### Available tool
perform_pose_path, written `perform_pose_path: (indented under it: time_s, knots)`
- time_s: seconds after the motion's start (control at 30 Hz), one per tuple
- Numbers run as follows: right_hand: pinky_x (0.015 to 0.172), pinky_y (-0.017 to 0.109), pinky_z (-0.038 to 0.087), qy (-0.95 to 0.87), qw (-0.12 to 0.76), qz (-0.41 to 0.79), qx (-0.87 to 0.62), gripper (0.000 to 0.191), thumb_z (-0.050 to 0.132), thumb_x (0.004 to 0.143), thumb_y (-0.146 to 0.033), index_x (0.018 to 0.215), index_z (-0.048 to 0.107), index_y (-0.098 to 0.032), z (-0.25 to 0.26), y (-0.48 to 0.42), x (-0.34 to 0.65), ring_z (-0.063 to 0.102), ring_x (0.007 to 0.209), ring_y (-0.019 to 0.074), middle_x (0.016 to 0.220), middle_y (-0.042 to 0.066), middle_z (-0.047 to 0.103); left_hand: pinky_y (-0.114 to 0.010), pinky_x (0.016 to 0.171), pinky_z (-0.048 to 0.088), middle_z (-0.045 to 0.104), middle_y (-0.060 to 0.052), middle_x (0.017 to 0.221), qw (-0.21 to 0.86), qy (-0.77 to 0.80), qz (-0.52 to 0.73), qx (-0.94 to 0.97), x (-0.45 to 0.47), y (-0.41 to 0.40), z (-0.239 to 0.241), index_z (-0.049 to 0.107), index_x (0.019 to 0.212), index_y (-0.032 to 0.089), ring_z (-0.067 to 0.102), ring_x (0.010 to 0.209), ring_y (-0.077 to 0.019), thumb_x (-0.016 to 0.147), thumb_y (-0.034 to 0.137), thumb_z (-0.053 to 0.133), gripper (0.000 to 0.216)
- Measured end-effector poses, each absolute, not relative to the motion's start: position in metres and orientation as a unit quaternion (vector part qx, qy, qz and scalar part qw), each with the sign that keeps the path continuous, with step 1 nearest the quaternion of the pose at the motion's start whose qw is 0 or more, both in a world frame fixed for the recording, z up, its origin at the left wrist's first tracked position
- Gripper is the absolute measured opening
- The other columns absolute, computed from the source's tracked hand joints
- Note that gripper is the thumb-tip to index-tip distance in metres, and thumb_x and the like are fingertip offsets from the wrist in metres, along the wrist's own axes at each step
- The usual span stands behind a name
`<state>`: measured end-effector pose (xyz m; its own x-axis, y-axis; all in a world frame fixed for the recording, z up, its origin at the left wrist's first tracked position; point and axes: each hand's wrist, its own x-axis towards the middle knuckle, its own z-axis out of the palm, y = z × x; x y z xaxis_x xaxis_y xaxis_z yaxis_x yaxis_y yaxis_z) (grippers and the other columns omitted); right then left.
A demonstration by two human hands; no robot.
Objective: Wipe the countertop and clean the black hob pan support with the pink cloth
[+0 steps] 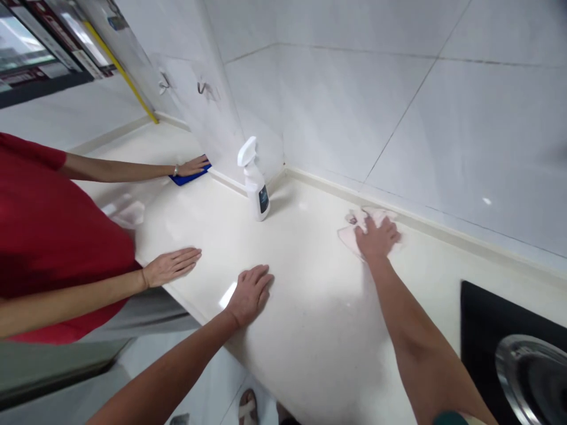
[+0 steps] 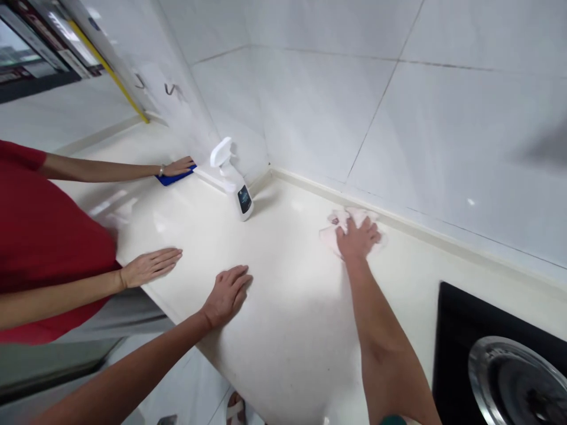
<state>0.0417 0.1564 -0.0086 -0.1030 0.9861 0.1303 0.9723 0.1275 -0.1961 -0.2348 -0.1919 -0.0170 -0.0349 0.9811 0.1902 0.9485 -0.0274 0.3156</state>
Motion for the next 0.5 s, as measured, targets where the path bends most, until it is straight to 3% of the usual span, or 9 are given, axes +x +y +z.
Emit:
perform_pose_path:
  time_s: [0.17,0.27,0.37,0.5]
  knots:
    - [0.117,0.062,0.016,-0.861,0.13,0.047,-0.489,0.046,0.057,0.096,-0.05,0.135,0.067,-0.028,-0.006,0.069,-0.037,0.021,0.15,0.0431,0.164,0.014,0.032,-0.055,0.118,0.038,0.041,-0.016,0.16,0.006,0.695,0.246,0.676,-0.233,-0.196,-0.022,0.029,0.161,0.026,0.038,0.15,-0.0303,0.105,0.029,0.044,0.058]
    - [0.12,0.061,0.014,-0.914,0.16,0.079,-0.364,0.044,0.066,0.091,-0.049,0.13,0.068,-0.03,-0.001,-0.013,-0.057,0.021,0.151,0.042,0.164,0.011,0.032,-0.057,0.121,0.037,0.032,-0.016,0.165,0.006,0.703,0.269,0.659,-0.232,-0.198,-0.021,0.023,0.163,0.028,0.033,0.153,-0.0316,0.105,0.032,0.043,0.061]
    - [0.122,0.061,0.013,-0.942,0.192,0.119,-0.247,0.043,0.072,0.086,-0.044,0.125,0.068,-0.028,0.001,-0.089,-0.041,0.021,0.151,0.0398,0.163,0.011,0.035,-0.059,0.121,0.037,0.032,-0.018,0.164,0.014,0.701,0.29,0.651,-0.233,-0.196,-0.02,0.029,0.161,0.023,0.033,0.152,-0.0331,0.105,0.034,0.042,0.058]
    - [0.123,0.059,0.018,-0.962,0.198,0.149,-0.117,0.034,0.072,0.084,-0.041,0.116,0.07,-0.03,-0.011,-0.119,0.043,0.027,0.15,0.0365,0.157,0.007,0.043,-0.06,0.12,0.039,0.053,-0.017,0.149,0.015,0.657,0.289,0.696,-0.235,-0.192,-0.022,0.05,0.146,0.021,0.042,0.146,-0.0301,0.105,0.028,0.04,0.043]
